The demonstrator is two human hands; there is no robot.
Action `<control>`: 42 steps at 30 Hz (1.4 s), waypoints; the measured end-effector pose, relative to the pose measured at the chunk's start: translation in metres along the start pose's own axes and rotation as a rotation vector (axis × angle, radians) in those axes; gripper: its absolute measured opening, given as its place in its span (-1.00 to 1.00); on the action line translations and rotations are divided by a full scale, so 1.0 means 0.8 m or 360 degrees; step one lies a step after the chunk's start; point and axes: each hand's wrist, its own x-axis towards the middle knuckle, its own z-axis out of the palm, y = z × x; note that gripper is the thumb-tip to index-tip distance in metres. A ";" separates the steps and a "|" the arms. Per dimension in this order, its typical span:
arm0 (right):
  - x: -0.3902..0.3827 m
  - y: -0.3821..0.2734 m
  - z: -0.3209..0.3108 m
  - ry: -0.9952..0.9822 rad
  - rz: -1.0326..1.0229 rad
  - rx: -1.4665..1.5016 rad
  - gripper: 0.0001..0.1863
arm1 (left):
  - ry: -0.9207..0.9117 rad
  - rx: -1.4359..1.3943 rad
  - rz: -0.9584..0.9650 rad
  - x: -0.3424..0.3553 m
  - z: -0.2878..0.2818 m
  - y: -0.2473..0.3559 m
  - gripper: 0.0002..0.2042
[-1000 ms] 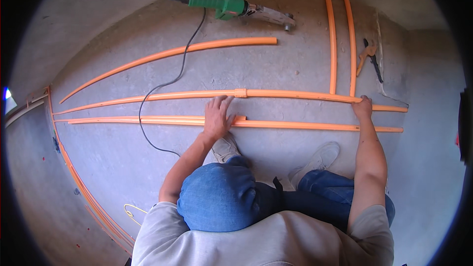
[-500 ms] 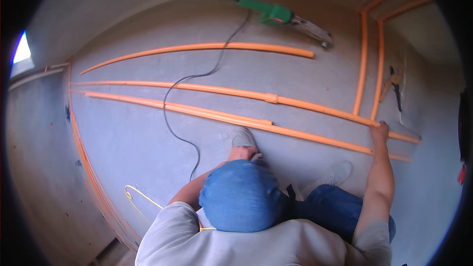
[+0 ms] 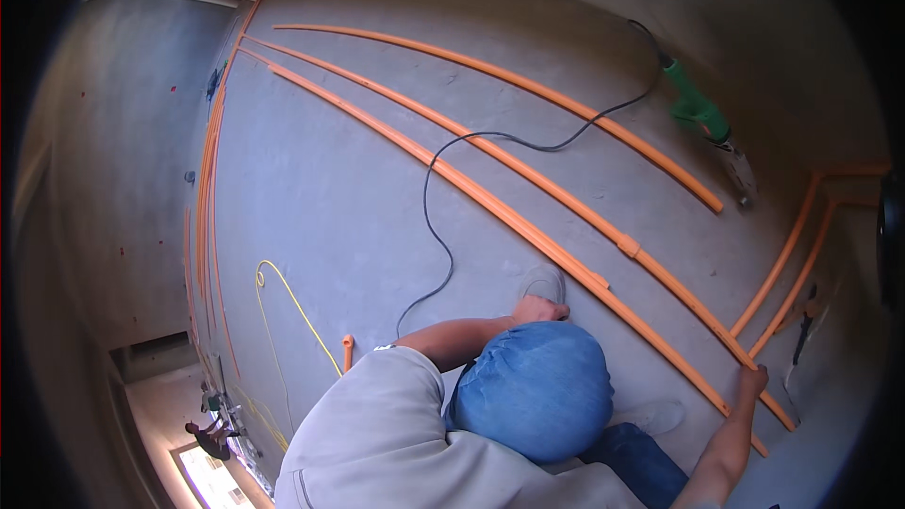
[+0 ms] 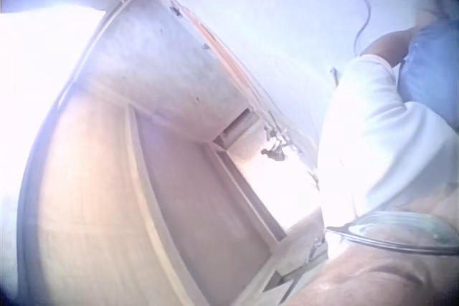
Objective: The person positions orange conduits on the floor, selects a coupling from a plastic bag, and uses a heating tool to join a conduit section to the coupling.
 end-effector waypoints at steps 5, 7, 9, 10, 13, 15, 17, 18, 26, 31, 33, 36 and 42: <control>0.036 0.083 0.009 0.0246 -0.0237 0.0000 -0.57 | 0.0168 -0.0024 0.0092 0.006 -0.030 0.048 -0.67; 0.040 0.057 0.009 0.0213 -0.0147 -0.0137 -0.50 | 0.0210 -0.0004 0.0096 0.003 -0.030 0.042 -0.73; 0.026 0.025 0.015 0.0105 -0.0004 -0.0229 -0.36 | 0.0211 0.0017 0.0058 0.001 -0.032 0.041 -0.76; 0.009 -0.002 0.010 0.0125 0.0037 -0.0254 -0.33 | 0.0240 0.0001 0.0052 -0.002 -0.028 0.036 -0.78; -0.012 -0.001 -0.014 0.0168 0.0105 -0.0247 -0.30 | 0.0271 -0.0063 0.0011 0.009 -0.023 0.052 -0.81; -0.014 -0.006 -0.025 0.0130 0.0147 -0.0226 -0.27 | 0.0278 -0.0044 -0.0061 0.009 -0.017 0.056 -0.80; -0.021 -0.012 -0.024 0.0114 0.0145 -0.0228 -0.28 | 0.0237 -0.0006 -0.0083 0.007 -0.019 0.059 -0.80; -0.031 -0.032 -0.029 0.0106 0.0150 -0.0220 -0.29 | 0.0206 -0.0010 -0.0045 0.005 -0.019 0.056 -0.80; -0.052 -0.045 -0.051 0.0084 0.0248 -0.0056 -0.33 | 0.0266 0.0119 0.0034 0.013 -0.003 0.050 -0.80; -0.052 -0.045 -0.053 0.0091 0.0284 -0.0044 -0.37 | 0.0294 0.0159 -0.0042 0.013 -0.002 0.055 -0.80; -0.052 -0.046 -0.054 0.0082 0.0294 -0.0051 -0.37 | 0.0302 0.0062 -0.0097 0.013 -0.003 0.059 -0.80; -0.053 -0.048 -0.054 0.0092 0.0291 -0.0043 -0.38 | 0.0264 0.0124 -0.0138 0.013 -0.008 0.065 -0.80; -0.052 -0.050 -0.054 0.0075 0.0230 -0.0047 -0.39 | 0.0282 0.0115 -0.0053 0.011 -0.006 0.051 -0.84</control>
